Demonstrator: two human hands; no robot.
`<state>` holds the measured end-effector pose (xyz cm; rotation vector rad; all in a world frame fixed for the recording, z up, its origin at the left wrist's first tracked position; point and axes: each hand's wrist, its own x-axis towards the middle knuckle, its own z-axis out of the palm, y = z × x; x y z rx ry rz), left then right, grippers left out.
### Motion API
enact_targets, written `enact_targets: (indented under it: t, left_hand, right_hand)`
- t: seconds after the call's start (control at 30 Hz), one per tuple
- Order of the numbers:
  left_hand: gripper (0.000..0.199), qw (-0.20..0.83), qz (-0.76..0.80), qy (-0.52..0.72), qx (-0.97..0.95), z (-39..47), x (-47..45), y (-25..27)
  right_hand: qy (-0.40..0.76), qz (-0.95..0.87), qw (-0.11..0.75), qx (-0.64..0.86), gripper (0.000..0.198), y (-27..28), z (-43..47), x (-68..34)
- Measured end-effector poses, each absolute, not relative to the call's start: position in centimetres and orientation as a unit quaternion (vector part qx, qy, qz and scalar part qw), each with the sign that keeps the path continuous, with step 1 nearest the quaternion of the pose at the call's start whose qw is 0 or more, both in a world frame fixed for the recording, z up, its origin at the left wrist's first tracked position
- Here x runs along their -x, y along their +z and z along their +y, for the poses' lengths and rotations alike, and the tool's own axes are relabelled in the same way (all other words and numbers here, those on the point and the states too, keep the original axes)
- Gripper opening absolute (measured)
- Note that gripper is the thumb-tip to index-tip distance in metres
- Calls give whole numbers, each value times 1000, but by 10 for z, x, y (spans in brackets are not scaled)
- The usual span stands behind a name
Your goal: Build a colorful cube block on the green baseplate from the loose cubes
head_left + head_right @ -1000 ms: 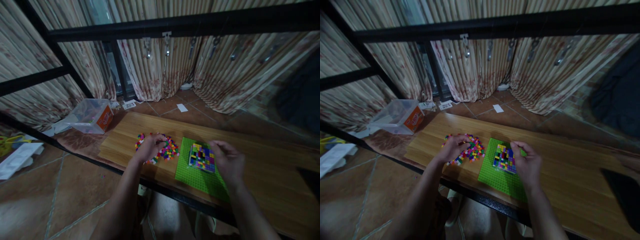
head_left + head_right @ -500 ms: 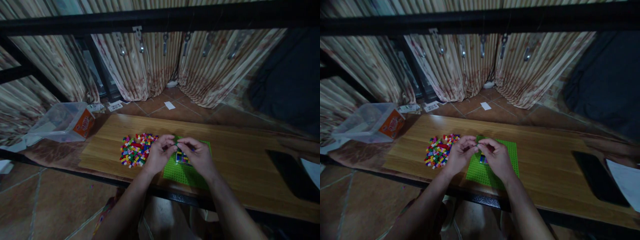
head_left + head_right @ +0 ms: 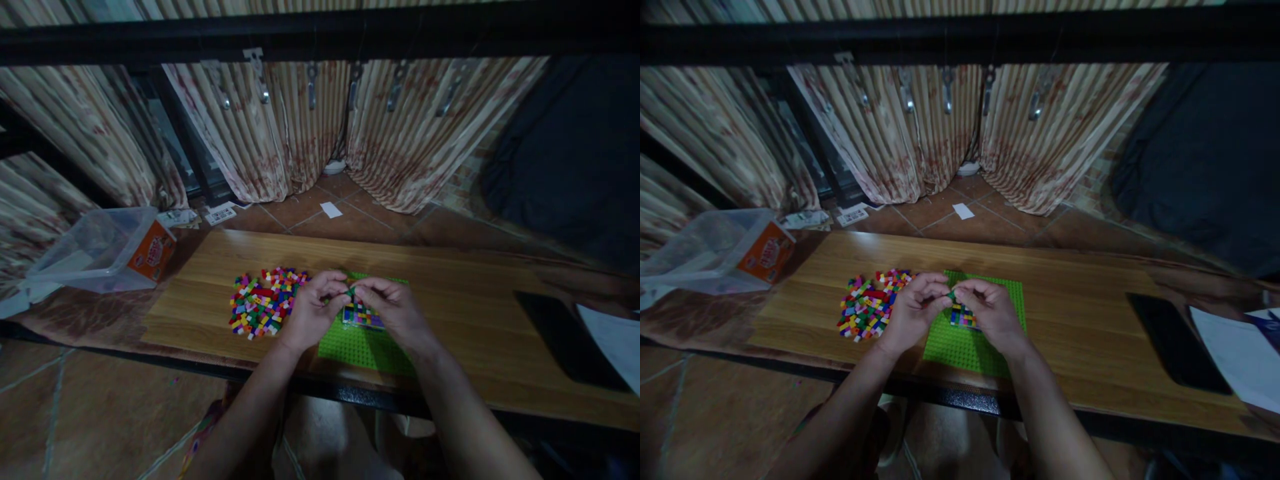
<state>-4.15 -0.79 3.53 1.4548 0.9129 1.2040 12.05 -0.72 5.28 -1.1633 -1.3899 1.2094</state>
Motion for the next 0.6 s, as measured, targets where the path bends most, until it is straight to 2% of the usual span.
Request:
enact_targets:
  t: [0.2,0.43,0.6]
  left_hand:
    - [30,469,415,486,-610,-2,49,29]
    - [18,406,484,453,-629,8,58,13]
    - [19,385,497,393,-671,6,53,15]
  right_hand:
    - [439,-547,496,511,24,51,-1,-137]
    - [298,-672,409,541,19,38,5,-156]
    - [245,-702,396,539,11,29,8,-151]
